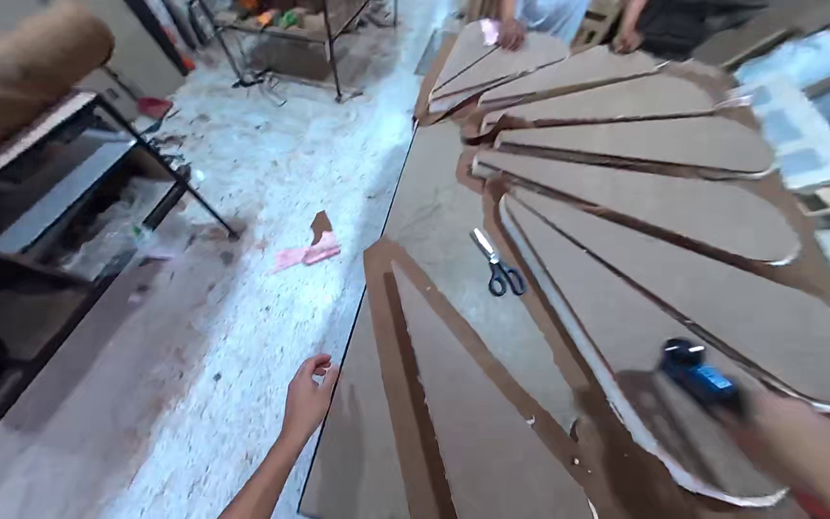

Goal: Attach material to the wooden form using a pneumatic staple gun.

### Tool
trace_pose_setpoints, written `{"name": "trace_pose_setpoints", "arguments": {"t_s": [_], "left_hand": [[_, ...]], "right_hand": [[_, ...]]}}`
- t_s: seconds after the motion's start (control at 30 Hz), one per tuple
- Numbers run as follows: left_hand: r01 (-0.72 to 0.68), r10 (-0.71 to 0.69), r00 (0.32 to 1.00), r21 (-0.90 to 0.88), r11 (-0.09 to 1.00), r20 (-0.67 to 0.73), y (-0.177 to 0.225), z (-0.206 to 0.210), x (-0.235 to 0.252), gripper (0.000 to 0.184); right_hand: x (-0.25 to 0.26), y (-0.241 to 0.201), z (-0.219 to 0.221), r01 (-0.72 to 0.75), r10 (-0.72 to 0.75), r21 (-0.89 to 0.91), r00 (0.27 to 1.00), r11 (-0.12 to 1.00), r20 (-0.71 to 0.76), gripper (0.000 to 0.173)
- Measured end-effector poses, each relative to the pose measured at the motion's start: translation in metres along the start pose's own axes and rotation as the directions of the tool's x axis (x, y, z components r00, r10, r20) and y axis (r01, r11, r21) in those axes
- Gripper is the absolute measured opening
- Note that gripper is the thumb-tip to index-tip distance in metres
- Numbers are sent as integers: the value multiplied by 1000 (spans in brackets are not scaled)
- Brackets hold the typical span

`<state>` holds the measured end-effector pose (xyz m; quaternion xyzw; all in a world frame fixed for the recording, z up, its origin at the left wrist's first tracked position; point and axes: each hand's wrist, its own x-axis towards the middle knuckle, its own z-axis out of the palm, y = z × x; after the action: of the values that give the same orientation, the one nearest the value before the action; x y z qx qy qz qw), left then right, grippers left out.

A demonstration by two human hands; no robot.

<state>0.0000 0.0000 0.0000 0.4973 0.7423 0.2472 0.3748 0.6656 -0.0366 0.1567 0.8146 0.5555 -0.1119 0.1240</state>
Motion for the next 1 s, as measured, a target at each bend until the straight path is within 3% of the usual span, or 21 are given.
{"name": "trace_pose_setpoints", "arguments": {"t_s": [0.13,0.23,0.37,0.43,0.5,0.57,0.63,0.7,0.8,0.9,1.0], "left_hand": [[195,-159,972,-215,957,171,42,2,83,52],[376,-281,913,-349,858,294,69,18,132,57],[466,-315,871,-431,773,377,90,45,182,71],[418,-264,894,-463,782,361,95,60,210,72],[280,-164,949,-480,831,269,109,69,239,72],[77,-7,985,-407,910,172,129,72,260,55],[-99,161,971,-316,944,176,139,68,271,41],[-95,205,945,-383,919,257,136,67,269,37],[124,82,911,-459,880,403,134,68,271,45],[256,-71,913,-429,866,402,142,70,274,42],[408,-220,890,-483,774,399,148,67,276,38]], "right_hand": [[-66,-140,47,5,2,215,1000,977,-31,47],[-28,-214,64,77,-40,349,993,934,-110,48],[47,-254,102,179,-87,533,977,827,-193,59],[50,-273,104,92,38,553,975,828,-219,54],[36,-308,81,-1,180,564,948,826,-262,40],[28,-359,61,32,172,598,944,800,-281,33],[37,-420,61,66,166,696,951,715,-260,29],[54,-471,71,-22,201,757,969,653,-145,38],[81,-515,78,-296,353,659,934,691,50,51],[116,-531,75,-572,534,497,813,653,233,37],[123,-535,72,-635,565,444,770,632,297,28]]}}
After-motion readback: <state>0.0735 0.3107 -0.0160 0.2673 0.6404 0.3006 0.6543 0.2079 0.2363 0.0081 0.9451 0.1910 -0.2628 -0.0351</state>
